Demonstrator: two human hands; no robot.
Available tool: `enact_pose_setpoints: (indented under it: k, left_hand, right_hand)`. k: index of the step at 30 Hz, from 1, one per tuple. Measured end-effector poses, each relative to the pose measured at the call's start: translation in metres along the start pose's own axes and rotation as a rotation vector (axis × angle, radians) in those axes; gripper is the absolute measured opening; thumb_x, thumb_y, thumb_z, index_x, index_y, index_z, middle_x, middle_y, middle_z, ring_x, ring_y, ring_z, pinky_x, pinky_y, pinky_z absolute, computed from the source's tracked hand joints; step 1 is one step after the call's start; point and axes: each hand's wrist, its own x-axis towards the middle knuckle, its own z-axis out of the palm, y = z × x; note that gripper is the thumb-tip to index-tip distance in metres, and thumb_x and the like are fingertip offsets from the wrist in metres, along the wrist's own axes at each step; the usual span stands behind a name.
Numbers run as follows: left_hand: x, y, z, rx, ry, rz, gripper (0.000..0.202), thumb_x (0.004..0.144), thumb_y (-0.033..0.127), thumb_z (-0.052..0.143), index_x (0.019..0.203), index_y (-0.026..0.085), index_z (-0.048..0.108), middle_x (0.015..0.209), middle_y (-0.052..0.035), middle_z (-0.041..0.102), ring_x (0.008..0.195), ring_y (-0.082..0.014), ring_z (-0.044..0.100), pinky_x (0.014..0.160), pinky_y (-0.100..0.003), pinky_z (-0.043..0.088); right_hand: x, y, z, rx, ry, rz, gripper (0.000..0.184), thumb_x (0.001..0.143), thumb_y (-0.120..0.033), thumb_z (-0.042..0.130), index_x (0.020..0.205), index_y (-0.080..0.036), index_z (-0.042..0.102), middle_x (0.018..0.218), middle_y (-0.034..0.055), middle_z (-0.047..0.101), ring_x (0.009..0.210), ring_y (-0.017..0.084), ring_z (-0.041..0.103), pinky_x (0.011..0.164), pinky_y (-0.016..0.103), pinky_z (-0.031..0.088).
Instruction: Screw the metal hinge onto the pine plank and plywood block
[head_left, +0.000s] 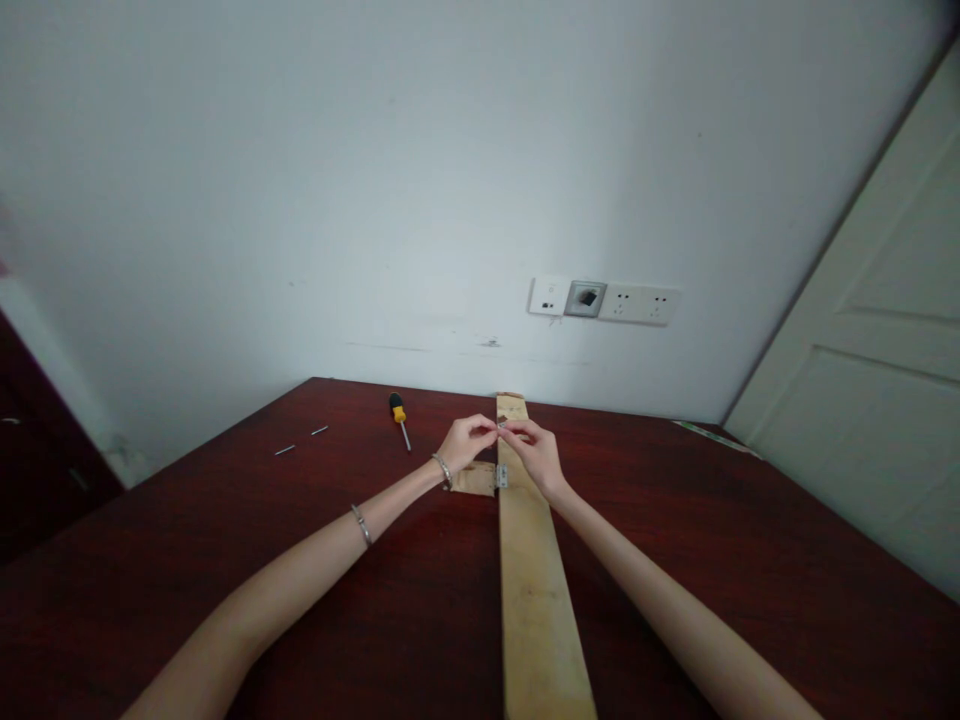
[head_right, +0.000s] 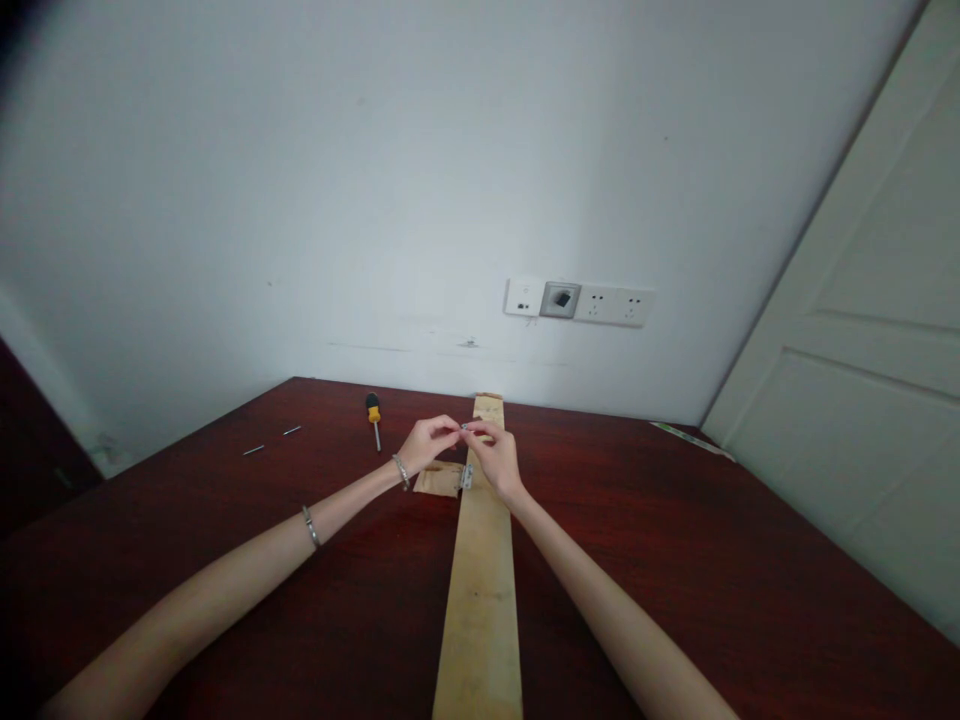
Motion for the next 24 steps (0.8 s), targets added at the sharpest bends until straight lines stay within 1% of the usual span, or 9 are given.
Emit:
enact_pose_setpoints:
  k: [4,7,9,11,14,19,24]
  left_hand:
    - [-0.001,-0.002,0.001,-0.003,-0.018,0.018,0.02,0.076,0.032,0.064,0.076,0.012,0.065,0.074,-0.0034,0.063,0.067,-0.0123,0.059,0.066,-0.025,0.048]
    - [-0.001,-0.005,-0.003,0.02,-0.016,0.09,0.02,0.074,0.031,0.066,0.077,0.011,0.066,0.08,-0.0053,0.062,0.074,-0.0135,0.06,0.07,-0.025,0.049]
    - [0.0,-0.009,-0.007,0.049,0.0,0.118,0.021,0.074,0.032,0.066,0.079,0.012,0.067,0.084,-0.0063,0.061,0.076,-0.0136,0.059,0.069,-0.025,0.05]
    - [0.002,-0.015,-0.015,0.06,0.041,0.075,0.024,0.074,0.034,0.065,0.082,0.012,0.068,0.086,-0.0063,0.06,0.071,-0.0127,0.059,0.062,-0.024,0.051]
    - [0.007,-0.026,-0.028,0.048,0.122,-0.012,0.028,0.076,0.038,0.063,0.082,0.011,0.067,0.082,-0.0057,0.06,0.066,-0.0125,0.059,0.053,-0.022,0.051]
    - [0.012,-0.039,-0.044,0.036,0.199,-0.08,0.029,0.077,0.039,0.06,0.081,0.011,0.066,0.077,-0.0057,0.063,0.063,-0.0115,0.059,0.051,-0.02,0.051]
    - [0.013,-0.044,-0.05,0.018,0.233,-0.123,0.029,0.076,0.038,0.06,0.081,0.01,0.066,0.077,-0.007,0.065,0.062,-0.0118,0.059,0.05,-0.02,0.051]
  right_hand:
    - [0.001,0.003,-0.001,-0.013,0.0,-0.005,0.022,0.071,-0.04,0.066,0.076,-0.019,0.069,0.087,0.0075,0.069,0.085,0.021,0.063,0.071,0.032,0.051]
    - [0.0,0.008,-0.004,-0.036,0.012,-0.002,0.023,0.07,-0.042,0.067,0.076,-0.019,0.069,0.092,0.0082,0.068,0.089,0.022,0.062,0.072,0.031,0.051]
    - [-0.001,0.012,-0.006,-0.052,0.01,0.007,0.024,0.071,-0.042,0.066,0.076,-0.019,0.069,0.091,0.0084,0.069,0.088,0.022,0.062,0.072,0.032,0.051]
    - [-0.005,0.017,-0.008,-0.065,-0.013,0.021,0.025,0.071,-0.042,0.065,0.076,-0.018,0.068,0.087,0.0081,0.07,0.082,0.021,0.064,0.071,0.032,0.051]
    - [-0.011,0.025,-0.013,-0.088,-0.069,0.041,0.024,0.071,-0.041,0.065,0.074,-0.017,0.069,0.081,0.0068,0.071,0.074,0.02,0.065,0.07,0.033,0.051]
    - [-0.02,0.035,-0.019,-0.146,-0.141,0.067,0.023,0.07,-0.039,0.065,0.073,-0.017,0.07,0.078,0.0053,0.072,0.069,0.019,0.064,0.065,0.031,0.05]
    - [-0.027,0.041,-0.021,-0.176,-0.191,0.094,0.024,0.07,-0.039,0.065,0.075,-0.016,0.07,0.069,0.0041,0.071,0.058,0.017,0.061,0.056,0.028,0.047]
